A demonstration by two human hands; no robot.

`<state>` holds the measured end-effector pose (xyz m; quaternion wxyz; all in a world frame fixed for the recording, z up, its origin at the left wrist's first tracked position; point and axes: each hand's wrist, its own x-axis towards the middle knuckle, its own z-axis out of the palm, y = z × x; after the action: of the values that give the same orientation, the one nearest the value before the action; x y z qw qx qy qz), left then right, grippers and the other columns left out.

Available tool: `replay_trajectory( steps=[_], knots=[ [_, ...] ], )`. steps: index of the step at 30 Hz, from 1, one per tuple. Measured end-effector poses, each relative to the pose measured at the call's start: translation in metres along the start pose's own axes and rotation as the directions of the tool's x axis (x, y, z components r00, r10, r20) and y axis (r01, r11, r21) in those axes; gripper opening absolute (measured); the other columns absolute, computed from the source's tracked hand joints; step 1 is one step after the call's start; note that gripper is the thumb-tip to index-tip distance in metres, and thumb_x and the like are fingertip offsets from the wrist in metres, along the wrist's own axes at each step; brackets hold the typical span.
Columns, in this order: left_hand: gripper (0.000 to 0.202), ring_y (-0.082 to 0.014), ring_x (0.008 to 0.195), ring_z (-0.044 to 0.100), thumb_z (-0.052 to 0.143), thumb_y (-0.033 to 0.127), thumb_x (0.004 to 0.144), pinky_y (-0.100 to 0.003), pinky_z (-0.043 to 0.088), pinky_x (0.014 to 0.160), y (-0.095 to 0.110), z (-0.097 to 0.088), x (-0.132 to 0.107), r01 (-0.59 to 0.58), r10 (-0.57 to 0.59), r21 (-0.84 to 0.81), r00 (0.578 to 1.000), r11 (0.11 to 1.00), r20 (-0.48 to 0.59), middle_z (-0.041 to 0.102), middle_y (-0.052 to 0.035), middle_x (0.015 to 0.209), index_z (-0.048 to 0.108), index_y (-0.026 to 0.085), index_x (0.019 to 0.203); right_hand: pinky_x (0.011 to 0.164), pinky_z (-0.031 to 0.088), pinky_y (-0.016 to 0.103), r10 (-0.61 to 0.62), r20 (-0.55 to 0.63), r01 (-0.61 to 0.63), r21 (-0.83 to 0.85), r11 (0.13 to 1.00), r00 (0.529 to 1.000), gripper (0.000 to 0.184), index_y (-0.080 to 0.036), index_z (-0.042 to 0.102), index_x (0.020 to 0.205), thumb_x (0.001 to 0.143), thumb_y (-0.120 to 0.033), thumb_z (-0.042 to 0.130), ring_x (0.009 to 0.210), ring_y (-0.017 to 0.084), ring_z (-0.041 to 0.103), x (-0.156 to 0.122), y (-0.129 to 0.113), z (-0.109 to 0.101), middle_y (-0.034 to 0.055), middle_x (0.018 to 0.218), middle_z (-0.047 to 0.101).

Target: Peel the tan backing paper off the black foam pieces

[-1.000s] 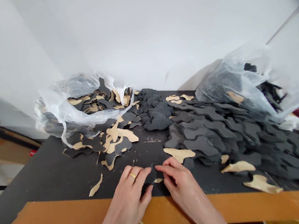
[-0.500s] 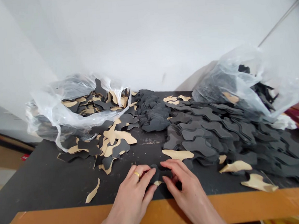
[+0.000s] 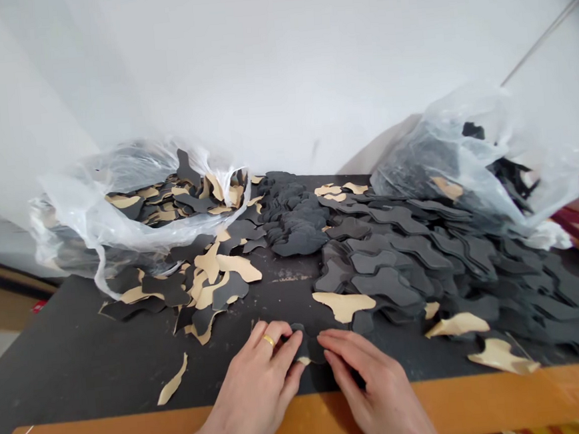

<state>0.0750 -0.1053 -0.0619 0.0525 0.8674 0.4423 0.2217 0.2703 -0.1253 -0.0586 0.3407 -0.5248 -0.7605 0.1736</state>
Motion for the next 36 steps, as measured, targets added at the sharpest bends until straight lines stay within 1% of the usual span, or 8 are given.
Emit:
replay_trajectory(
  steps=[3, 8, 15, 19, 24, 29, 33, 36],
  knots=[
    [0.027, -0.0229, 0.088, 0.065, 0.048, 0.018, 0.095, -0.040, 0.060, 0.084, 0.000, 0.001, 0.000, -0.031, 0.032, 0.036, 0.999, 0.999, -0.016, 0.067, -0.0091, 0.102, 0.067, 0.016, 0.113, 0.081, 0.060, 0.031, -0.032, 0.009, 0.032, -0.027, 0.999, 0.999, 0.028, -0.019, 0.067, 0.113, 0.095, -0.013, 0.045, 0.091, 0.020, 0.071, -0.003, 0.002, -0.003, 0.0102, 0.104, 0.073],
    [0.026, -0.0232, 0.092, 0.064, 0.049, 0.017, 0.094, -0.037, 0.061, 0.082, 0.000, 0.001, 0.001, -0.046, 0.047, 0.069, 0.999, 0.997, -0.008, 0.066, -0.0092, 0.104, 0.068, 0.017, 0.112, 0.064, 0.060, 0.030, 0.002, 0.024, 0.000, -0.075, 0.997, 1.000, 0.033, -0.016, 0.063, 0.122, 0.097, -0.015, 0.042, 0.072, 0.020, 0.068, -0.008, 0.002, -0.005, 0.0088, 0.085, 0.072],
    [0.029, -0.0256, 0.094, 0.064, 0.049, 0.014, 0.091, -0.040, 0.061, 0.083, 0.000, -0.001, 0.002, -0.067, 0.066, 0.067, 0.998, 0.996, 0.007, 0.067, -0.0106, 0.104, 0.068, 0.014, 0.113, 0.064, 0.060, 0.032, -0.075, 0.039, 0.080, -0.170, 0.982, 0.996, 0.041, -0.012, 0.057, 0.132, 0.096, -0.010, 0.039, 0.077, 0.022, 0.067, -0.012, 0.005, -0.003, 0.0109, 0.086, 0.073],
    [0.034, -0.0234, 0.094, 0.064, 0.044, 0.010, 0.091, -0.039, 0.059, 0.086, 0.000, -0.003, 0.004, -0.075, 0.076, 0.048, 0.997, 0.996, -0.001, 0.067, -0.0091, 0.104, 0.068, 0.017, 0.114, 0.063, 0.060, 0.032, -0.095, 0.057, 0.105, -0.196, 0.975, 0.994, 0.039, -0.012, 0.058, 0.130, 0.096, -0.009, 0.039, 0.076, 0.022, 0.065, -0.010, 0.004, -0.004, 0.0102, 0.085, 0.072],
    [0.029, -0.0203, 0.088, 0.064, 0.047, 0.009, 0.092, -0.032, 0.056, 0.080, -0.004, -0.012, 0.016, -0.008, 0.017, -0.091, 0.995, 0.996, 0.099, 0.066, -0.0056, 0.095, 0.071, 0.019, 0.103, 0.076, 0.060, 0.035, -0.082, 0.076, 0.094, -0.171, 0.981, 0.994, 0.031, -0.017, 0.059, 0.125, 0.097, -0.016, 0.046, 0.092, 0.023, 0.065, -0.007, 0.003, -0.005, 0.0113, 0.109, 0.071],
    [0.029, -0.0157, 0.083, 0.062, 0.047, 0.010, 0.094, -0.026, 0.050, 0.076, -0.013, -0.027, 0.031, 0.094, -0.033, -0.268, 0.974, 0.959, 0.224, 0.065, -0.0009, 0.089, 0.071, 0.022, 0.083, 0.086, 0.057, 0.043, -0.145, -0.031, 0.132, -0.265, 0.955, 0.989, 0.034, -0.020, 0.057, 0.127, 0.093, -0.016, 0.054, 0.108, 0.028, 0.060, -0.002, 0.007, 0.000, 0.0142, 0.137, 0.056],
    [0.031, -0.0150, 0.082, 0.060, 0.047, 0.012, 0.095, -0.025, 0.047, 0.075, -0.018, -0.034, 0.037, 0.125, -0.041, -0.307, 0.963, 0.943, 0.266, 0.064, 0.0009, 0.085, 0.065, 0.020, 0.071, 0.090, 0.055, 0.044, -0.294, -0.004, 0.278, -0.314, 0.908, 0.956, 0.036, -0.021, 0.065, 0.115, 0.089, -0.003, 0.049, 0.118, 0.029, 0.053, 0.011, 0.004, 0.006, 0.0154, 0.142, 0.049],
    [0.029, -0.0161, 0.086, 0.060, 0.046, 0.012, 0.096, -0.028, 0.047, 0.082, -0.022, -0.033, 0.037, 0.126, -0.036, -0.315, 0.960, 0.941, 0.278, 0.066, 0.0015, 0.086, 0.064, 0.021, 0.076, 0.093, 0.054, 0.045, -0.353, 0.026, 0.339, -0.346, 0.875, 0.935, 0.029, -0.018, 0.068, 0.105, 0.090, -0.003, 0.048, 0.118, 0.029, 0.052, 0.022, 0.002, 0.012, 0.0158, 0.138, 0.051]
  ],
)
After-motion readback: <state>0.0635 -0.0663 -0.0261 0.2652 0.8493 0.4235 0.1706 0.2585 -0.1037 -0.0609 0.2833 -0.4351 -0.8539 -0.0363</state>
